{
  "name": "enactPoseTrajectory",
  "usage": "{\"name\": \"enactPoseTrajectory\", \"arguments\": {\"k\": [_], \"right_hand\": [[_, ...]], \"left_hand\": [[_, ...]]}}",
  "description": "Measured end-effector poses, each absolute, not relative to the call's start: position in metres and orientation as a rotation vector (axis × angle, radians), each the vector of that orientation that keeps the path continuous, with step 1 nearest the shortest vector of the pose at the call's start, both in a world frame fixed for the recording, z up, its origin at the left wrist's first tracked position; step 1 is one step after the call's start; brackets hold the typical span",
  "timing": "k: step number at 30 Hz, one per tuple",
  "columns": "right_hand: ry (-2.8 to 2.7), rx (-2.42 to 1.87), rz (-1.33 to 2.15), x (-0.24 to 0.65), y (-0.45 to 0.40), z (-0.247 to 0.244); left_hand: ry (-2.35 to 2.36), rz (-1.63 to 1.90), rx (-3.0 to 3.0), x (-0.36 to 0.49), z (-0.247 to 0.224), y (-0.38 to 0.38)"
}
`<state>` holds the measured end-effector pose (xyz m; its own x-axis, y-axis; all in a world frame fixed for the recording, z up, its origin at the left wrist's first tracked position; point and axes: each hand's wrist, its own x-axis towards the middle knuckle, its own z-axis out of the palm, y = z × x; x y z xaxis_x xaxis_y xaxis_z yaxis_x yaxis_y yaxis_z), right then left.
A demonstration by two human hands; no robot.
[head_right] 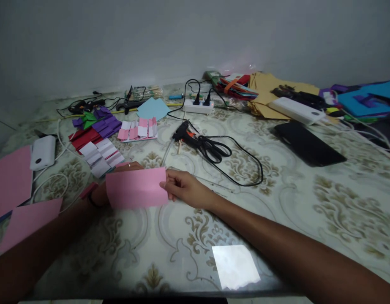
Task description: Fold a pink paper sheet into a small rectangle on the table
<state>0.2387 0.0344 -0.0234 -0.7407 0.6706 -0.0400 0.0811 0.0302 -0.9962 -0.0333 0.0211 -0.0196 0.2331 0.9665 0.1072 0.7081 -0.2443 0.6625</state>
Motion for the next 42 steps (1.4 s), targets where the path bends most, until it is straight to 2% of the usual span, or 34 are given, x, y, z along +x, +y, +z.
{"name": "enactPoseTrajectory", "arguments": {"k": [4, 7, 12, 17, 20, 22, 25, 28, 34, 42], "right_hand": [[-2.052, -0.799, 1.582, 0.238, 0.030, -0.022], [-2.153, -0.795, 1.431, 0.237, 0.028, -0.021], [-2.205, -0.772, 1.378, 0.235, 0.025, -0.019], [-2.228, -0.755, 1.320, 0.235, 0.026, -0.021], [-2.230, -0.725, 1.313, 0.236, 0.027, -0.022], [-2.225, -0.720, 1.325, 0.236, 0.027, -0.022], [-2.221, -0.732, 1.319, 0.235, 0.027, -0.022], [-2.225, -0.743, 1.306, 0.234, 0.028, -0.023], [-2.210, -0.750, 1.332, 0.234, 0.028, -0.022], [-2.211, -0.722, 1.313, 0.233, 0.028, -0.021]], "left_hand": [[1.210, 0.632, 2.099, -0.032, -0.009, 0.019], [1.180, 0.649, 2.123, -0.028, -0.006, 0.020], [1.183, 0.646, 2.170, -0.024, 0.000, 0.017], [1.202, 0.595, 2.261, -0.044, 0.064, 0.004], [1.492, 0.672, 2.317, -0.074, 0.106, -0.004], [1.768, 0.664, 2.264, -0.096, 0.117, -0.008], [1.922, 0.349, 2.165, -0.123, 0.105, -0.017], [1.879, 0.062, 2.023, -0.136, 0.076, -0.033], [1.897, 0.108, 2.013, -0.138, 0.043, -0.057], [1.919, 0.407, 2.093, -0.138, 0.056, -0.051]]}}
